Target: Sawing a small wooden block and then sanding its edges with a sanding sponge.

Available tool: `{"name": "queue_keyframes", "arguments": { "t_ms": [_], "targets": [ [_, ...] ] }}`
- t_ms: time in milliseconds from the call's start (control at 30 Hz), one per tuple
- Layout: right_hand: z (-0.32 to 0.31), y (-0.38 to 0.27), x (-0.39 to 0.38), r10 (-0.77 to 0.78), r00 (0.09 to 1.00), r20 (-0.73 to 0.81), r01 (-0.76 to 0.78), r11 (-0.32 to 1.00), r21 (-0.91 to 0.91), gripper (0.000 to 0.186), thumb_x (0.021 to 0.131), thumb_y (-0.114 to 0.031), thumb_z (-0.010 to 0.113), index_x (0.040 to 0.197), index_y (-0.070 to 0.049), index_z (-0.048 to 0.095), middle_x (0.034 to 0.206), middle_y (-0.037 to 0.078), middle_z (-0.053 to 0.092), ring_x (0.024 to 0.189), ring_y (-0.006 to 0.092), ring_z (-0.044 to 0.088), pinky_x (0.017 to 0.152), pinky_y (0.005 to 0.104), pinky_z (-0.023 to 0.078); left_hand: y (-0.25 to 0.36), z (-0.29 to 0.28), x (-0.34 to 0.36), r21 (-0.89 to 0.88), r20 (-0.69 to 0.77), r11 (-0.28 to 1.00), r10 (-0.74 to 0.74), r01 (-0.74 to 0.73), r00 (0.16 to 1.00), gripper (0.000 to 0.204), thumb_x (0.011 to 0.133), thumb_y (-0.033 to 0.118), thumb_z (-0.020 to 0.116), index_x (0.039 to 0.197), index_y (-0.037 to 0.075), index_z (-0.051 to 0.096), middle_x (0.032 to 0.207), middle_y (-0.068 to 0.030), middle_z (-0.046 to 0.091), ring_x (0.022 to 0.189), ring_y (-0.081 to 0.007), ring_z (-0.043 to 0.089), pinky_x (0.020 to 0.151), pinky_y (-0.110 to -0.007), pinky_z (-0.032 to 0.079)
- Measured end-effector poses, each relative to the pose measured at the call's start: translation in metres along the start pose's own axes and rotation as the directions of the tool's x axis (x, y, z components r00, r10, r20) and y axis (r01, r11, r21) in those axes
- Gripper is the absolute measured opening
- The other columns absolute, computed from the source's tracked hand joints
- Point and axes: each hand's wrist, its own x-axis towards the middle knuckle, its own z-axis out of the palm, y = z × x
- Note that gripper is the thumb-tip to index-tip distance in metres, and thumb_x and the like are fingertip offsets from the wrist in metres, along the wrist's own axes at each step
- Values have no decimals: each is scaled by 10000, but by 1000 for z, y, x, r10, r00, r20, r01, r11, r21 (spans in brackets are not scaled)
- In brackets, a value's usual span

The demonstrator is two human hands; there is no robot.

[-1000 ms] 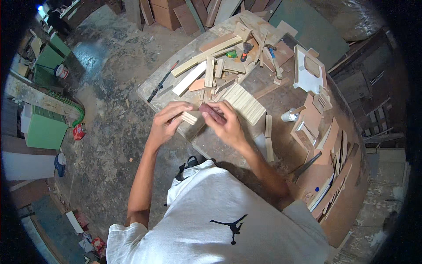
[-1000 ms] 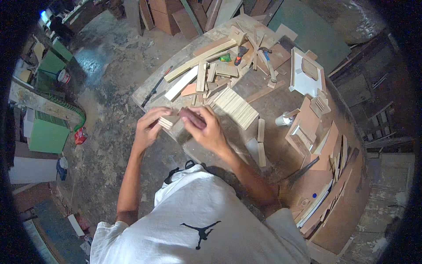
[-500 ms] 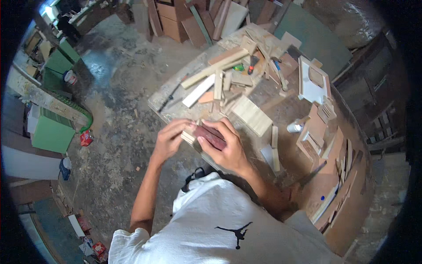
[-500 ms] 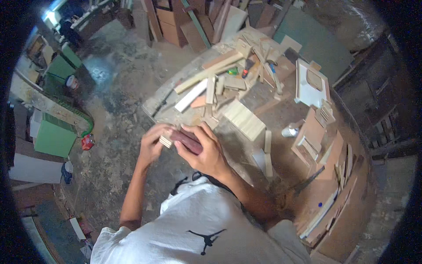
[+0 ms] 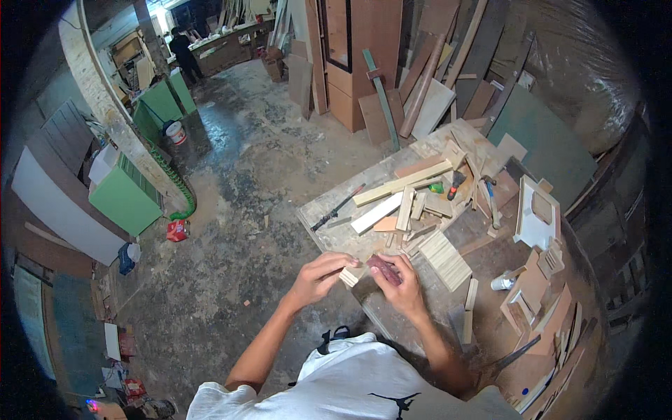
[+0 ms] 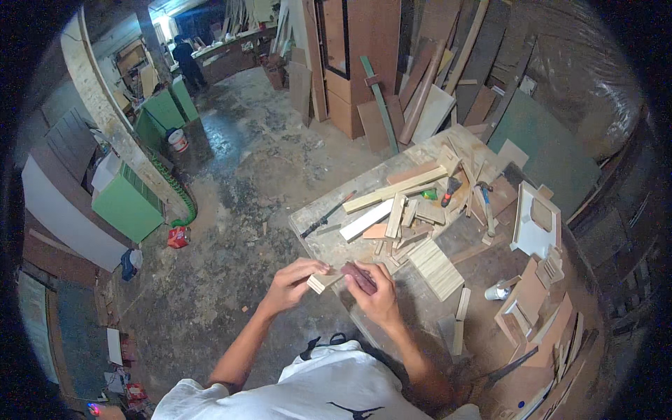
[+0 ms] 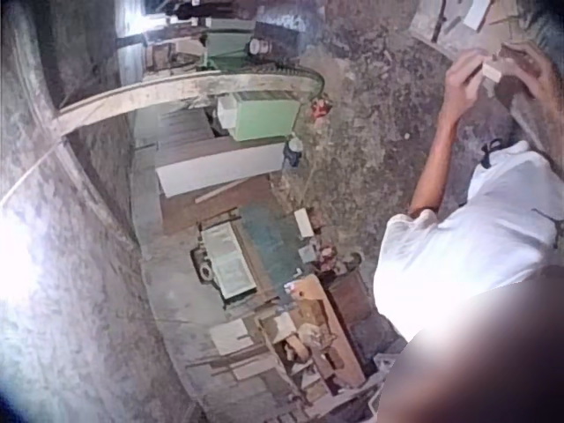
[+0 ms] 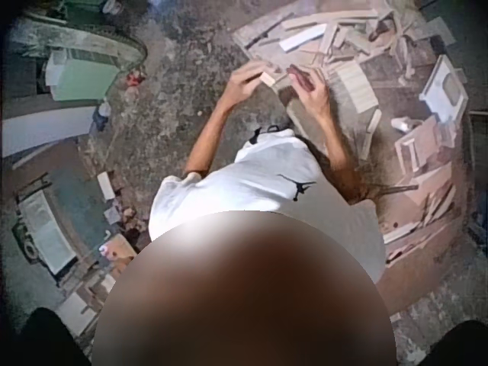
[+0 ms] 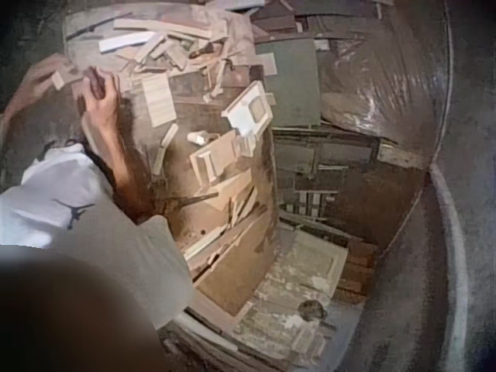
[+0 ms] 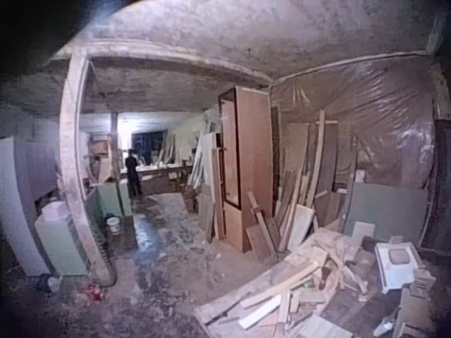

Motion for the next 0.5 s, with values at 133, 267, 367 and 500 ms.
{"name": "queue_keyframes", "arguments": {
  "t_ms": [133, 267, 367, 500],
  "targets": [
    [-7, -33, -14, 22, 999, 42, -15, 985, -169, 372, 881, -208, 791, 1170, -7, 669, 1048, 189, 654, 944, 357, 683, 820, 404, 545, -13, 5, -14, -5, -22, 995, -101, 101, 995, 330, 890, -60, 667, 1211, 5, 706, 1202, -130, 721, 1138, -272, 675, 998, -372, 521],
    [-10, -52, -23, -50, 999, -16, 48, 993, -107, 325, 920, -183, 758, 1174, 5, 680, 1039, 160, 666, 931, 249, 690, 797, 340, 535, -3, 18, -6, -68, 1, 996, -65, 65, 998, 333, 894, -61, 664, 1218, 7, 705, 1214, -126, 719, 1150, -279, 675, 1005, -379, 524],
    [-22, -10, -26, 100, 992, -83, -108, 990, -95, 319, 903, -172, 768, 1141, 19, 678, 1071, 206, 664, 938, 328, 685, 790, 387, 543, 3, 27, 3, -90, 25, 996, -15, 17, 1000, 326, 901, -62, 662, 1216, 8, 706, 1216, -129, 718, 1145, -290, 676, 1003, -379, 525],
    [-36, -24, -31, 9, 997, -74, -23, 981, -194, 320, 895, -164, 773, 1141, 18, 679, 1046, 194, 665, 917, 331, 684, 785, 373, 540, 1, 42, 9, -110, 40, 994, -9, 13, 999, 307, 908, -55, 665, 1206, 5, 708, 1214, -130, 718, 1146, -296, 676, 998, -379, 528]
  ]
}}
